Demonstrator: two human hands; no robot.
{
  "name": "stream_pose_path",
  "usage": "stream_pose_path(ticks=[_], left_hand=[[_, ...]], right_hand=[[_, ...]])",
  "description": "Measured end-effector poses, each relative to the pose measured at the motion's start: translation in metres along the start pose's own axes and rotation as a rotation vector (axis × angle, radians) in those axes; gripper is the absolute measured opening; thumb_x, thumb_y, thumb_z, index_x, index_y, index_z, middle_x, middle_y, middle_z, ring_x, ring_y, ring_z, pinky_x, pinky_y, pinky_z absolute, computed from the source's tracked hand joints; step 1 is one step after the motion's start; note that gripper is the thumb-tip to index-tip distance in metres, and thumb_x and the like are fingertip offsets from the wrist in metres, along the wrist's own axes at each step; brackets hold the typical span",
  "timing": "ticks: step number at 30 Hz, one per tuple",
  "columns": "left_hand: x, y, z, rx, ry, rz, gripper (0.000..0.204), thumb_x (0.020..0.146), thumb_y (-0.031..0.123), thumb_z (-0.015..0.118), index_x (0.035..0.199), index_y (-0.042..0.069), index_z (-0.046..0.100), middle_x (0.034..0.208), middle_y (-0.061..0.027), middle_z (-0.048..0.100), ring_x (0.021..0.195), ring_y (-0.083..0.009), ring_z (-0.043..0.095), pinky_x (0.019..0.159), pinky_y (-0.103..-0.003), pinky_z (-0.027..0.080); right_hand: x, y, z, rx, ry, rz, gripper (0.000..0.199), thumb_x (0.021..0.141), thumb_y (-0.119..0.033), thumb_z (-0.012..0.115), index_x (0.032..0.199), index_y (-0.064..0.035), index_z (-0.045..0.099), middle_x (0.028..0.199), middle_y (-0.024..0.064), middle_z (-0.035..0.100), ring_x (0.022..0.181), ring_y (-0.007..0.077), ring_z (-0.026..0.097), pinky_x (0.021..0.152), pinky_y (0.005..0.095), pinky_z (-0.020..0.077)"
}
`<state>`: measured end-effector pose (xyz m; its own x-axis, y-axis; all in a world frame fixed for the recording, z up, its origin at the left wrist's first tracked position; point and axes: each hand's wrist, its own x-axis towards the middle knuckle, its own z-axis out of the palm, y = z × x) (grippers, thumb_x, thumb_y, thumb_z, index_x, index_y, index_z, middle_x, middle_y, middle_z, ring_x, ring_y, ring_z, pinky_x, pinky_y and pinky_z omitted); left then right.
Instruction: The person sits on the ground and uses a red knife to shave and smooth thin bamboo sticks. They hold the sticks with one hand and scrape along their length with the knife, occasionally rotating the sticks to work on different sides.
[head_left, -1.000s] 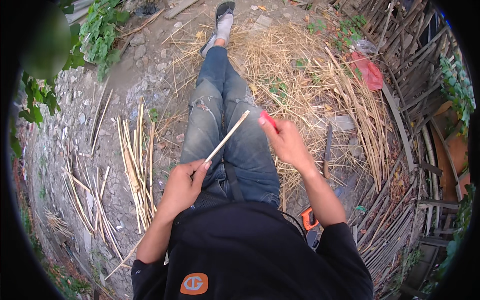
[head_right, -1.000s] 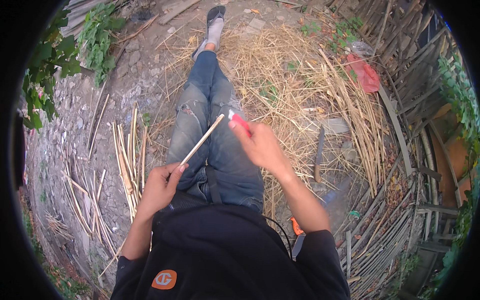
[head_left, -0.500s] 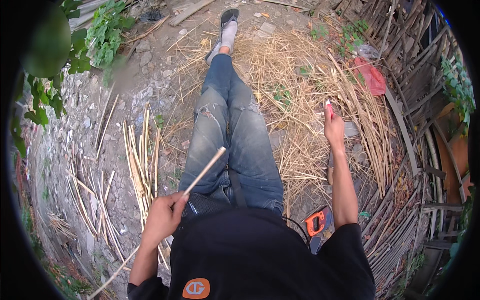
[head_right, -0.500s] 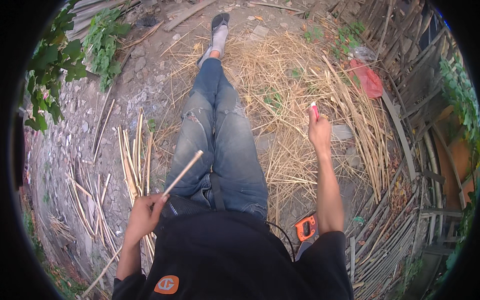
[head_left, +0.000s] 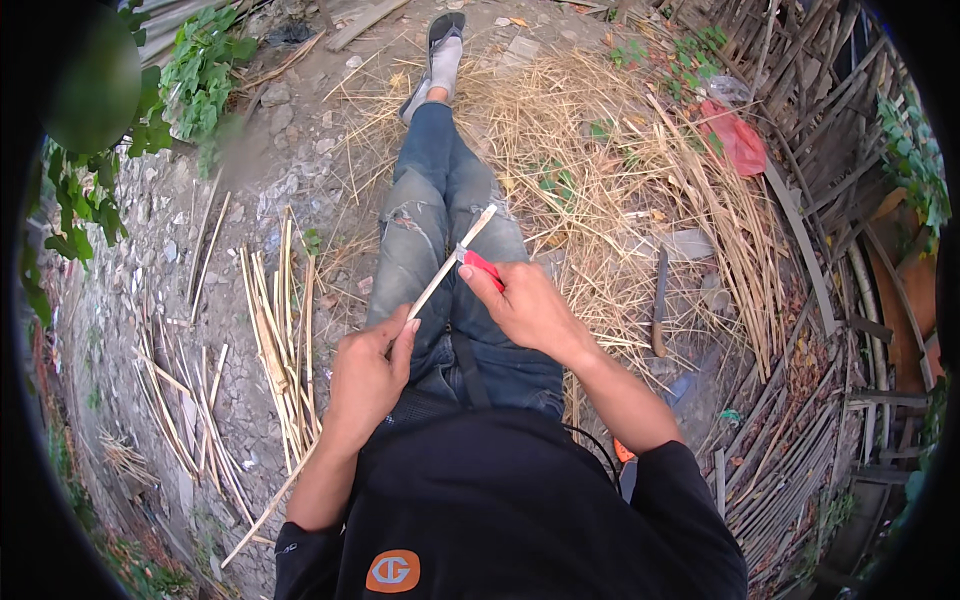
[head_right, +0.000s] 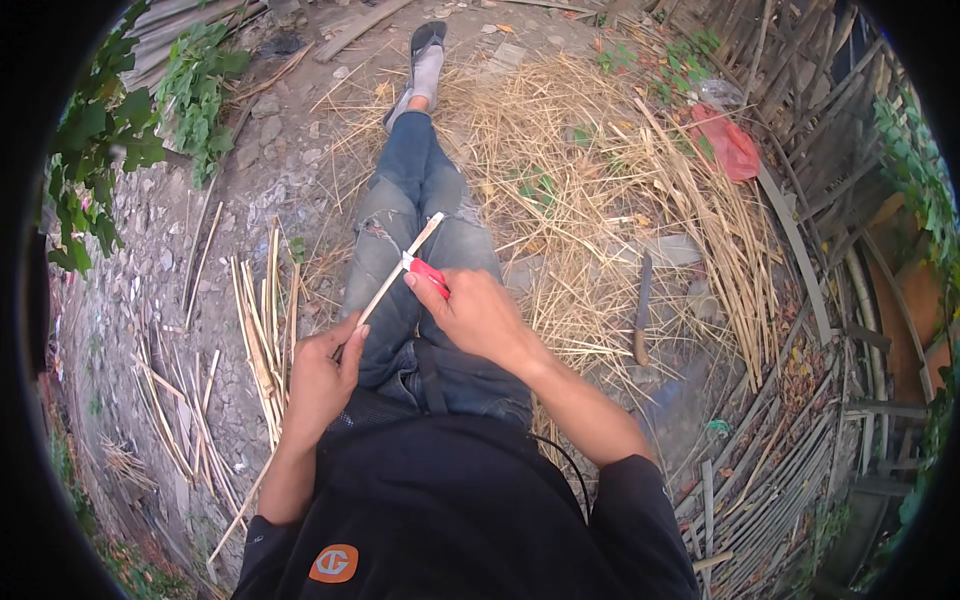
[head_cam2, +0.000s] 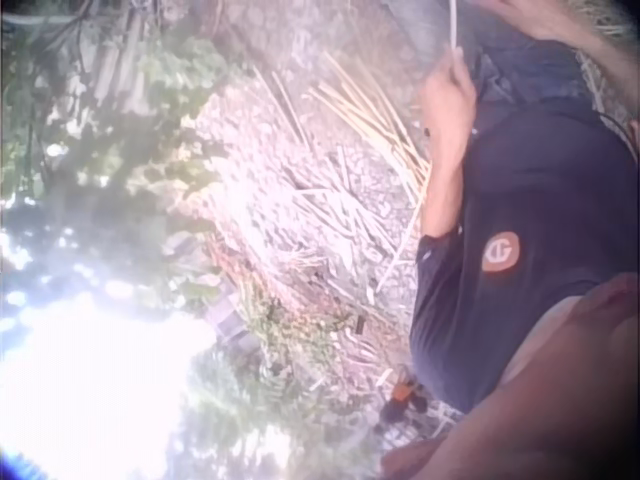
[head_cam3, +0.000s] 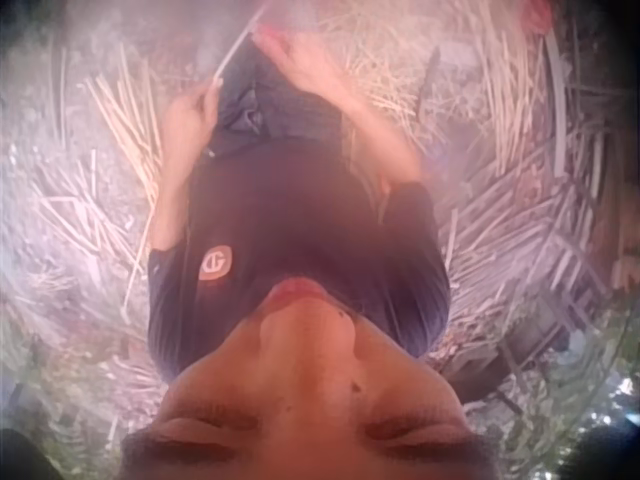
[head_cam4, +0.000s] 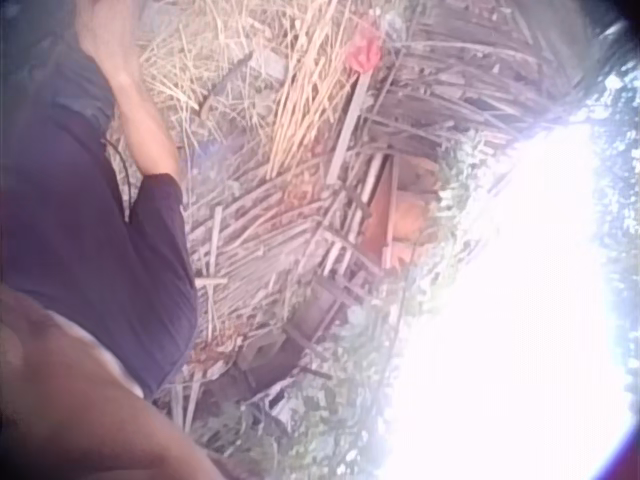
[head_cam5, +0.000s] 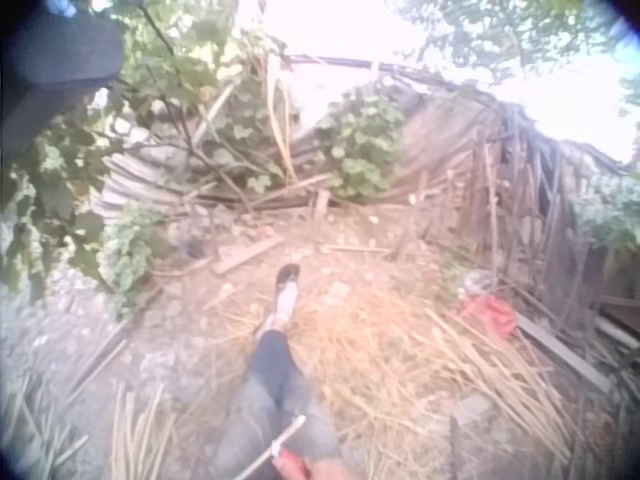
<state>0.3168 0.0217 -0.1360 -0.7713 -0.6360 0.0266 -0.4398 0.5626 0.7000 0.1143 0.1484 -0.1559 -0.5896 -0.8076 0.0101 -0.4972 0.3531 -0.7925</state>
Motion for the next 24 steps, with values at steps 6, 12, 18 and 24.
stream_pose_path(ticks=[6,12,18,24], left_hand=[[-0.003,0.001,0.004,0.169,0.116,0.191,0.027,0.096,0.017,0.073,0.119,0.003,0.076,0.073,-0.0197,0.066,0.062,-0.0383,0.066,0.059,-0.046,0.051],[-0.010,-0.007,0.013,0.300,0.116,0.183,0.030,0.097,0.019,0.072,0.124,0.006,0.075,0.070,-0.0184,0.065,0.062,-0.0379,0.066,0.058,-0.048,0.051],[-0.054,-0.016,-0.025,0.091,0.020,-0.050,0.025,0.097,0.012,0.071,0.117,-0.002,0.076,0.073,-0.0204,0.068,0.058,-0.0325,0.066,0.057,-0.044,0.049],[-0.026,-0.019,-0.007,-0.063,0.004,-0.128,0.029,0.104,0.016,0.067,0.123,-0.006,0.073,0.065,-0.0043,0.058,0.060,-0.0066,0.047,0.054,-0.029,0.039]], right_hand=[[0.006,0.011,0.002,-0.034,0.035,0.010,0.066,0.104,-0.050,0.059,0.075,0.0088,0.067,0.064,0.0317,0.061,0.066,0.0520,0.064,0.060,0.0554,0.0482],[0.021,0.040,0.007,-0.316,0.092,-0.040,0.067,0.103,-0.054,0.059,0.079,0.0079,0.070,0.068,0.0314,0.064,0.069,0.0507,0.067,0.063,0.0540,0.0512],[0.063,0.206,-0.108,-0.273,0.563,0.302,0.073,0.108,-0.059,0.048,0.071,0.0004,0.068,0.054,0.0113,0.059,0.049,0.0216,0.054,0.050,0.0419,0.0419],[0.038,0.087,-0.078,-0.021,0.348,0.162,0.063,0.107,-0.049,0.055,0.079,0.0061,0.067,0.054,0.0154,0.053,0.053,0.0194,0.053,0.053,0.0431,0.0417]])
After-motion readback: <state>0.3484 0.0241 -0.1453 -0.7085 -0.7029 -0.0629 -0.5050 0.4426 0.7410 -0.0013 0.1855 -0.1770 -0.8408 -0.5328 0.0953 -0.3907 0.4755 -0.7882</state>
